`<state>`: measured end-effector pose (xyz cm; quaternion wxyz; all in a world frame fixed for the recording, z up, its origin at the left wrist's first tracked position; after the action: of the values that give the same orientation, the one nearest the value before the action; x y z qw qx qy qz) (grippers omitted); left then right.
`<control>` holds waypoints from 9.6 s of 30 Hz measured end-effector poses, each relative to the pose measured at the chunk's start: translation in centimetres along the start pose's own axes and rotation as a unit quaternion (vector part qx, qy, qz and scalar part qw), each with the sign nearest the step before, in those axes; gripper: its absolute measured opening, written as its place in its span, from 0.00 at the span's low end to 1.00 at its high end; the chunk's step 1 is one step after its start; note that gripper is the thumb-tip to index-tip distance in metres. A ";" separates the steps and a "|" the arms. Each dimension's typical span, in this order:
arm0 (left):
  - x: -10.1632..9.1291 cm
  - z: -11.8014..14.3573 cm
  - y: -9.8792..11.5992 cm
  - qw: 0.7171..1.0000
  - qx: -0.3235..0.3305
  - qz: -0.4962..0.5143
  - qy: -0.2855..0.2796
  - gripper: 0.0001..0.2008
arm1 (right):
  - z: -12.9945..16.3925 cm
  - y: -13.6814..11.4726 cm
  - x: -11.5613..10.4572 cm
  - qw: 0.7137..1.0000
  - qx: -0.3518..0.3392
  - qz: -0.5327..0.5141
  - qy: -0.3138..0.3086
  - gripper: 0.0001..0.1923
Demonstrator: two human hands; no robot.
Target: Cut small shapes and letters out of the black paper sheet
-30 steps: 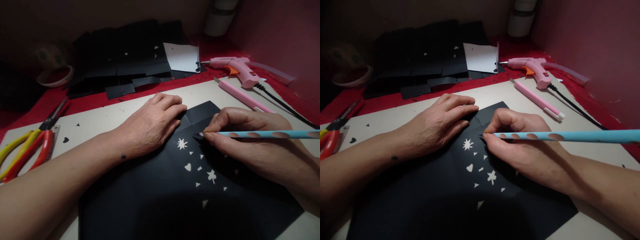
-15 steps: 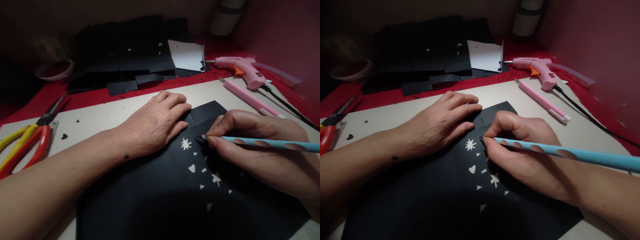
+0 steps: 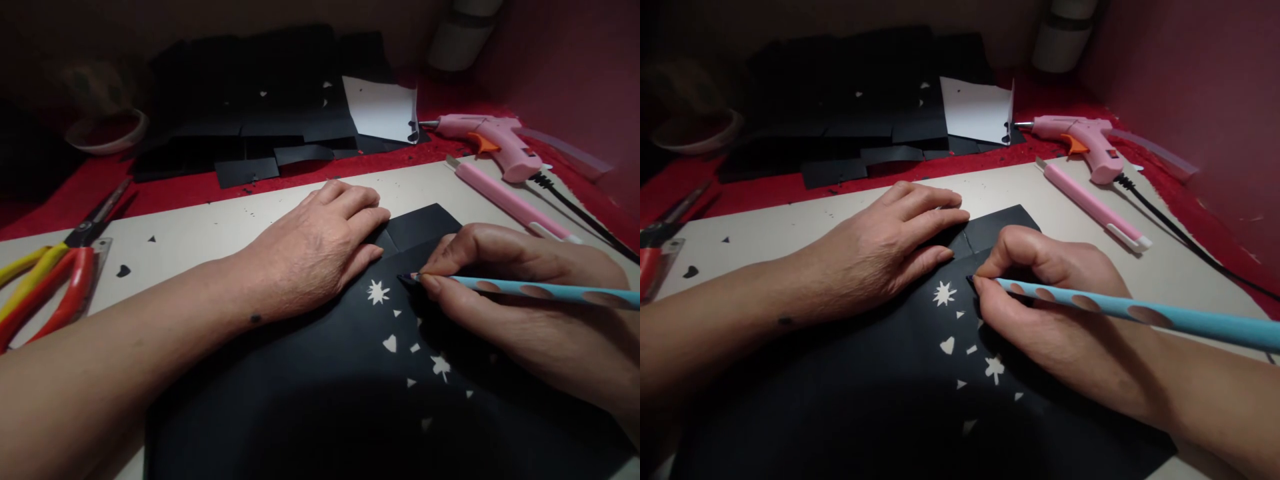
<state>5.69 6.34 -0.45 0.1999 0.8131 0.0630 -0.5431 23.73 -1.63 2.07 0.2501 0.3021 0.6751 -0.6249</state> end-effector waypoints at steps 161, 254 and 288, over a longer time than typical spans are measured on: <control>-0.2 0.0 -0.1 1.000 -0.013 -0.007 -0.009 0.24 | 0.7 -0.2 -0.2 0.999 0.026 0.035 -0.024 0.11; -0.2 0.0 -0.2 1.000 -0.008 -0.010 -0.005 0.25 | 0.4 0.3 -0.2 1.000 -0.025 0.010 -0.006 0.09; -0.2 0.0 -0.2 1.000 -0.007 -0.005 -0.004 0.25 | 0.9 0.4 0.0 0.996 -0.084 0.009 -0.014 0.08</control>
<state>5.53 6.57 -0.35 0.2033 0.8090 0.0697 -0.5471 23.99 -2.53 1.67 0.2894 0.2772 0.7187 -0.5682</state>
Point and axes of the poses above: each hand's wrist, its own z-axis away from the middle knuckle, its own x-axis out of the palm, y = z × x, the point moved 4 cm from there along -z, towards the middle knuckle, and after that the axes turned 1 degree about z, right-handed, at the moved point
